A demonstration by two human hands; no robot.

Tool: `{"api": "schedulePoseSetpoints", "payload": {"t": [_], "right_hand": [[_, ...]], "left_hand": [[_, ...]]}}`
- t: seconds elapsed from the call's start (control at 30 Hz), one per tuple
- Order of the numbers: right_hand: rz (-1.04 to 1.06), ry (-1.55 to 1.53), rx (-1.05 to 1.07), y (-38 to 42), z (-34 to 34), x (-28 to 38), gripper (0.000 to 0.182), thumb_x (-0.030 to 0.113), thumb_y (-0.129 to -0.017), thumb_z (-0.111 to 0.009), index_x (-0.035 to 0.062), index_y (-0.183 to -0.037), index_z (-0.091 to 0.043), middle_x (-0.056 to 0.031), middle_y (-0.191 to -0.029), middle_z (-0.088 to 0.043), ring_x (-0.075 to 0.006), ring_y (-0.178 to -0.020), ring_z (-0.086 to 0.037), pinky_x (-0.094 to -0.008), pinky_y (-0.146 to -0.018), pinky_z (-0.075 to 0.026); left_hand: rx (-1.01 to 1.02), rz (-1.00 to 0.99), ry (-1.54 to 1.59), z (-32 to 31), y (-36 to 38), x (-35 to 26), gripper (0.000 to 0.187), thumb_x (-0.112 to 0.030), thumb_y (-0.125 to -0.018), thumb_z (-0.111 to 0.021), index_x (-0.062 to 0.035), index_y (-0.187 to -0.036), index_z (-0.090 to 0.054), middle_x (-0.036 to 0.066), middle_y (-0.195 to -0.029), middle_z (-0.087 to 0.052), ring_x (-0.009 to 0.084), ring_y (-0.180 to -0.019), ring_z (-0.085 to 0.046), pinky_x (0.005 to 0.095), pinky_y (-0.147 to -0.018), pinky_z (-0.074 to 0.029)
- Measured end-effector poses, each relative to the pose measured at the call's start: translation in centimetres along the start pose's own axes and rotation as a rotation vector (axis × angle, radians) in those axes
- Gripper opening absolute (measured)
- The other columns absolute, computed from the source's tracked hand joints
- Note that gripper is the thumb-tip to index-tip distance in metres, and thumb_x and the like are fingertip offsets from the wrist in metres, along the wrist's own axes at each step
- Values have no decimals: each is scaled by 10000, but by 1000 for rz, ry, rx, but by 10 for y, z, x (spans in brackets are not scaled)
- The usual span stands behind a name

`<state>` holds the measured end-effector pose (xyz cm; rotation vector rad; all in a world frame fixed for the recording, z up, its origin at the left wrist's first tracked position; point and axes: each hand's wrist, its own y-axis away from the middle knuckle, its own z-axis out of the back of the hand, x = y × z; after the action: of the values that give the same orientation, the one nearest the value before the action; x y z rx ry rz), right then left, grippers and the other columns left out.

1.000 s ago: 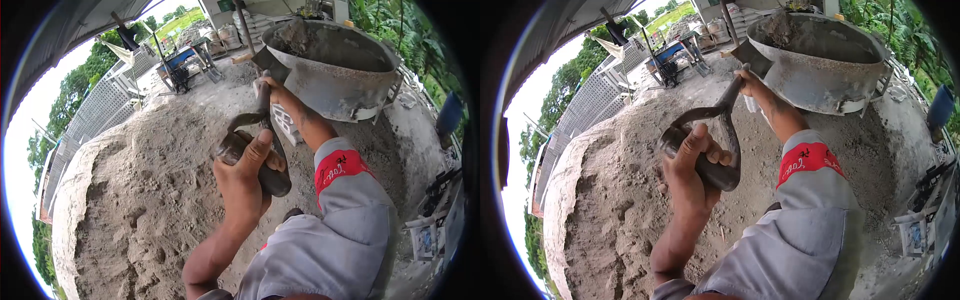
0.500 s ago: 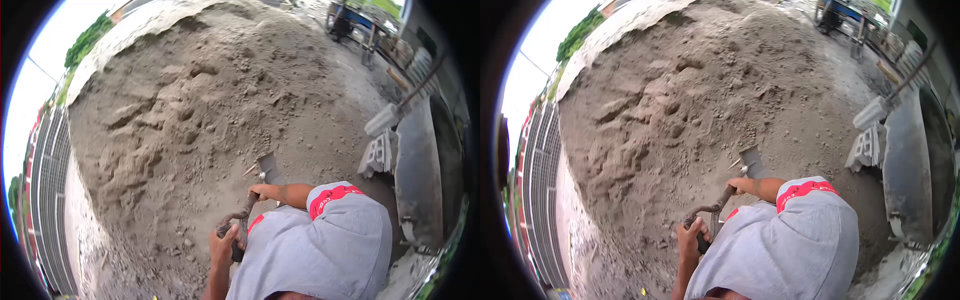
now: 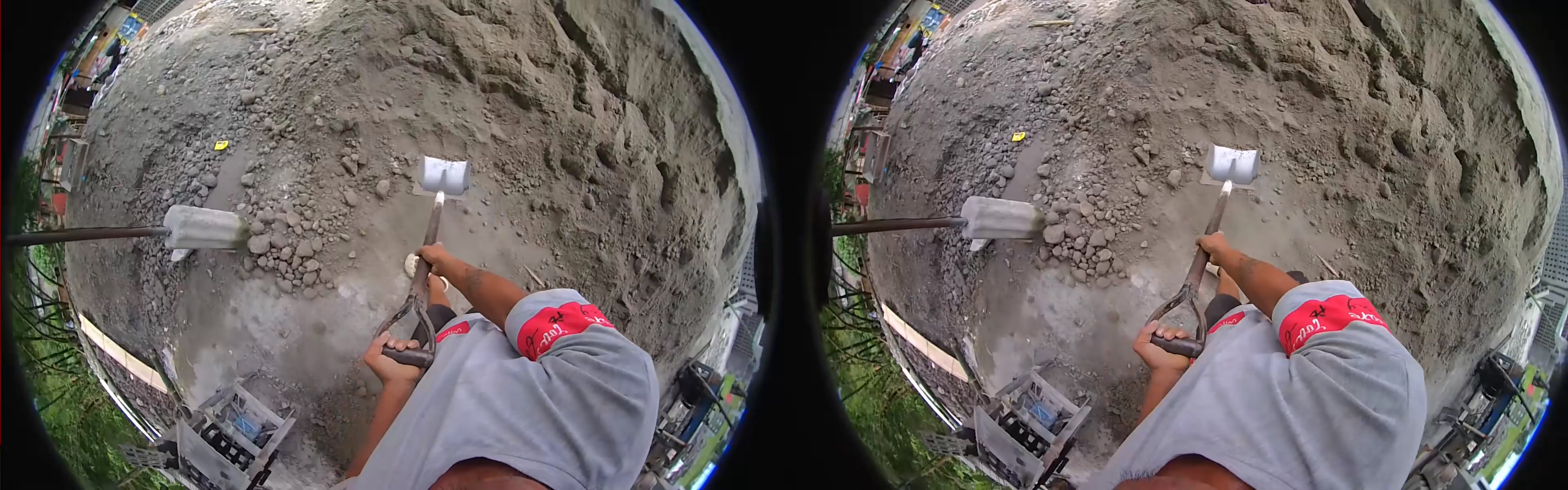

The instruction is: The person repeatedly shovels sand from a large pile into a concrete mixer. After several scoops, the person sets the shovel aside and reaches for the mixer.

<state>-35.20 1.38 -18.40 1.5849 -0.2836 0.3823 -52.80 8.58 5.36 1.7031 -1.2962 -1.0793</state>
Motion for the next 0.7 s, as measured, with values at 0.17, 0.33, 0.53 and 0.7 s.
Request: {"api": "schedulePoseSetpoints", "payload": {"t": [0.17, 0.33, 0.53, 0.7], "right_hand": [[151, 18, 274, -13, -5, 79, 156, 130, -787, -617, 45, -788, -485, -27, -717, -532, -101, -557, -509, -252, -512, -465], [-64, -219, 235, 4, -1, 156, 181, 157, -882, -417, 42, -787, -518, -20, -657, -544, -120, -575, -544, -257, -577, -488], [-91, -316, 268, 4, -13, 227, 164, 73, -867, -353, 25, -767, -474, -58, -685, -518, -156, -602, -542, -305, -594, -489], [-147, -364, 352, -63, -29, 287, 146, -17, -780, -323, 2, -775, -468, -83, -706, -516, -200, -611, -557, -333, -617, -499]], "left_hand": [[130, 14, 81, -94, -141, 20, 130, -142, -642, -498, -133, -608, -373, -33, -532, -372, 117, -453, -407, 295, -507, -371], [104, -99, 5, -205, -235, 52, 141, -109, -684, -475, -106, -606, -359, 9, -516, -384, 134, -412, -379, 297, -423, -370], [127, -136, -17, -283, -218, 34, 271, -199, -795, -531, -120, -602, -357, 5, -508, -374, 128, -421, -388, 297, -428, -369], [44, -239, 22, -336, -278, 42, 261, -131, -742, -535, -93, -553, -358, 34, -495, -405, 149, -388, -404, 288, -374, -362]]}}
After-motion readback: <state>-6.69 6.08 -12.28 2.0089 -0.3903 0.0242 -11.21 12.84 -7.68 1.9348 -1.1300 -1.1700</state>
